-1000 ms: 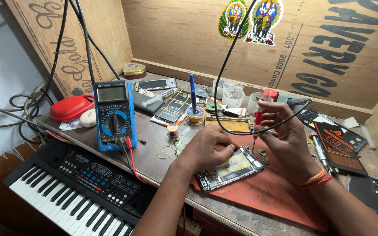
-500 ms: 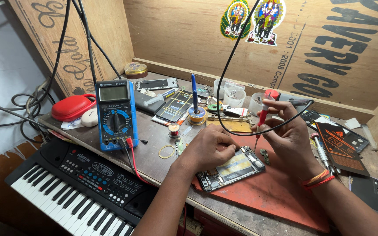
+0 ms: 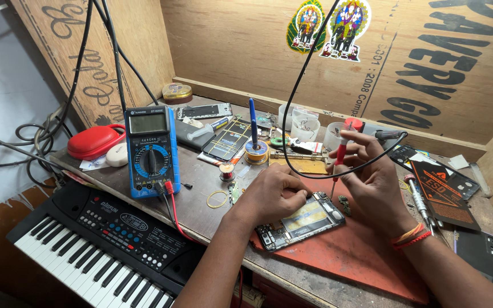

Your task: The person uses a multimeter to test points on a disassembled mobile phone circuit board. They hold the board with one hand and probe various components with the multimeter leads while observing the readings.

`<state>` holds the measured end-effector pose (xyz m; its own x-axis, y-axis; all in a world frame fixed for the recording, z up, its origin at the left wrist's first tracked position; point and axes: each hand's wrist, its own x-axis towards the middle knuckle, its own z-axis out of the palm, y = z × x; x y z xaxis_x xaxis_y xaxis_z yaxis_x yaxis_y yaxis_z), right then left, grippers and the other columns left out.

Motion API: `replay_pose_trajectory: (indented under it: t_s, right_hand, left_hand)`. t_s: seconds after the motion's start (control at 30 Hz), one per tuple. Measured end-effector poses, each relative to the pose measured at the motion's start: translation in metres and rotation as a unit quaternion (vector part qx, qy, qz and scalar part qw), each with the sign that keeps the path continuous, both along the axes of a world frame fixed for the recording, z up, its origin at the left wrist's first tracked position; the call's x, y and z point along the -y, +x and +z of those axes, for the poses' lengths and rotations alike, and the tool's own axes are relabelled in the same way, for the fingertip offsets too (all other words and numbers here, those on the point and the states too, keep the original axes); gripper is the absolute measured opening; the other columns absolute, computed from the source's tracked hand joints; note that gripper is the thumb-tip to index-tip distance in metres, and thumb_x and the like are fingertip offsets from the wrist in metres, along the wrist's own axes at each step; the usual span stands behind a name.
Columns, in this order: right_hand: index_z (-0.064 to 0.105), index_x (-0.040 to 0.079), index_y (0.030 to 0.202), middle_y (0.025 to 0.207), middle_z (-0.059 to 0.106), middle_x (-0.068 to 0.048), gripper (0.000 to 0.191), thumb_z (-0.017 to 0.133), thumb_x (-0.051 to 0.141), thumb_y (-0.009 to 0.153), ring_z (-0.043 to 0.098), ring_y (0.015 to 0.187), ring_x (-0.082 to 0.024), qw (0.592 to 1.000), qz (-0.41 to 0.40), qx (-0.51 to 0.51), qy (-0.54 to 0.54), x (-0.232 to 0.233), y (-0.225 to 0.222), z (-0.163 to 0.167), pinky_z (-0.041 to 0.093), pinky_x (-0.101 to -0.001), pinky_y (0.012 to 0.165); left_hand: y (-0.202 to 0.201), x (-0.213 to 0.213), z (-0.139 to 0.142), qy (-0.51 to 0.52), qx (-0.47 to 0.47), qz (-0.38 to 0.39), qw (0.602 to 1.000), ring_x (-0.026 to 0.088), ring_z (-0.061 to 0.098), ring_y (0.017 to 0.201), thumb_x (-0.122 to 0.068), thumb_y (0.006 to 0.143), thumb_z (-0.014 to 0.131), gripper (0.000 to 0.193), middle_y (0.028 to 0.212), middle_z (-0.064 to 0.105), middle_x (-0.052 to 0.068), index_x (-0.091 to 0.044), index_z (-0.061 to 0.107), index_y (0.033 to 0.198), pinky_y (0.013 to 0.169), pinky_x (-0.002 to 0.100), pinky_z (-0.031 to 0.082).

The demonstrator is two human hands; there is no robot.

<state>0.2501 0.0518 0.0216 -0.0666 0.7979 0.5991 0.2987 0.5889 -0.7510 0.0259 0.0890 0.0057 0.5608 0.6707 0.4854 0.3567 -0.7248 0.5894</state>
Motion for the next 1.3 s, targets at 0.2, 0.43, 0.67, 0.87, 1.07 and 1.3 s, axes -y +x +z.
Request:
replay_pose_trajectory:
  t_s: [0.2, 0.43, 0.67, 0.87, 1.07, 1.3]
  right_hand:
    - [0.043, 0.008, 0.146, 0.107, 0.07, -0.01, 0.058, 0.065, 0.0, 0.092, 0.071, 0.089, -0.013, 0.999, -0.015, 0.009, -0.029, 0.0, -0.002, 0.002, 0.062, -0.0285, 0.078]
    - [0.044, 0.007, 0.148, 0.105, 0.068, -0.01, 0.052, 0.058, 0.001, 0.099, 0.066, 0.087, -0.01, 0.999, 0.003, 0.012, -0.029, -0.002, 0.005, 0.006, 0.057, -0.0247, 0.077]
    - [0.062, 0.01, 0.128, 0.083, 0.07, -0.003, 0.047, 0.071, 0.002, 0.083, 0.065, 0.076, -0.006, 0.959, -0.002, 0.173, -0.224, -0.001, 0.014, 0.014, 0.054, -0.0237, 0.066]
    - [0.063, 0.01, 0.127, 0.077, 0.071, 0.0, 0.051, 0.074, 0.0, 0.078, 0.063, 0.073, -0.006, 0.954, 0.031, 0.166, -0.249, 0.001, 0.017, 0.017, 0.052, -0.0231, 0.064]
    - [0.064, 0.01, 0.125, 0.078, 0.071, -0.001, 0.049, 0.072, -0.002, 0.078, 0.065, 0.076, -0.006, 0.955, 0.036, 0.184, -0.228, 0.001, 0.017, 0.014, 0.055, -0.0239, 0.067]
    - [0.064, 0.01, 0.124, 0.092, 0.072, -0.006, 0.04, 0.073, 0.006, 0.085, 0.069, 0.078, -0.017, 0.941, 0.051, 0.316, -0.111, 0.003, 0.014, 0.013, 0.058, -0.031, 0.07]
  left_hand:
    - [-0.001, 0.001, 0.002, -0.002, 0.0, -0.005, 1.0, 0.022, 0.069, 0.095, -0.017, 0.079, 0.068, 0.022, 0.094, 0.077, 0.009, -0.007, 0.082, 0.093, 0.092, 0.035, 0.055]
    - [-0.001, 0.001, 0.001, -0.014, -0.006, 0.003, 1.0, 0.022, 0.069, 0.094, -0.018, 0.08, 0.068, 0.022, 0.093, 0.076, 0.009, -0.007, 0.082, 0.093, 0.09, 0.035, 0.056]
    - [0.0, 0.001, -0.002, 0.012, 0.021, 0.001, 1.0, 0.025, 0.068, 0.095, -0.019, 0.078, 0.07, 0.02, 0.09, 0.076, 0.009, -0.007, 0.083, 0.087, 0.09, 0.037, 0.054]
    - [-0.001, -0.001, -0.002, 0.021, 0.012, -0.006, 1.0, 0.025, 0.069, 0.094, -0.018, 0.079, 0.069, 0.02, 0.091, 0.075, 0.01, -0.006, 0.081, 0.089, 0.089, 0.036, 0.055]
    - [0.0, -0.001, -0.003, 0.022, 0.033, -0.013, 0.999, 0.024, 0.069, 0.095, -0.017, 0.079, 0.07, 0.02, 0.095, 0.075, 0.011, -0.004, 0.081, 0.09, 0.089, 0.036, 0.056]
    - [0.001, 0.002, 0.0, -0.026, 0.013, 0.005, 1.0, 0.022, 0.072, 0.096, -0.018, 0.081, 0.07, 0.022, 0.099, 0.074, 0.011, -0.006, 0.081, 0.096, 0.09, 0.033, 0.058]
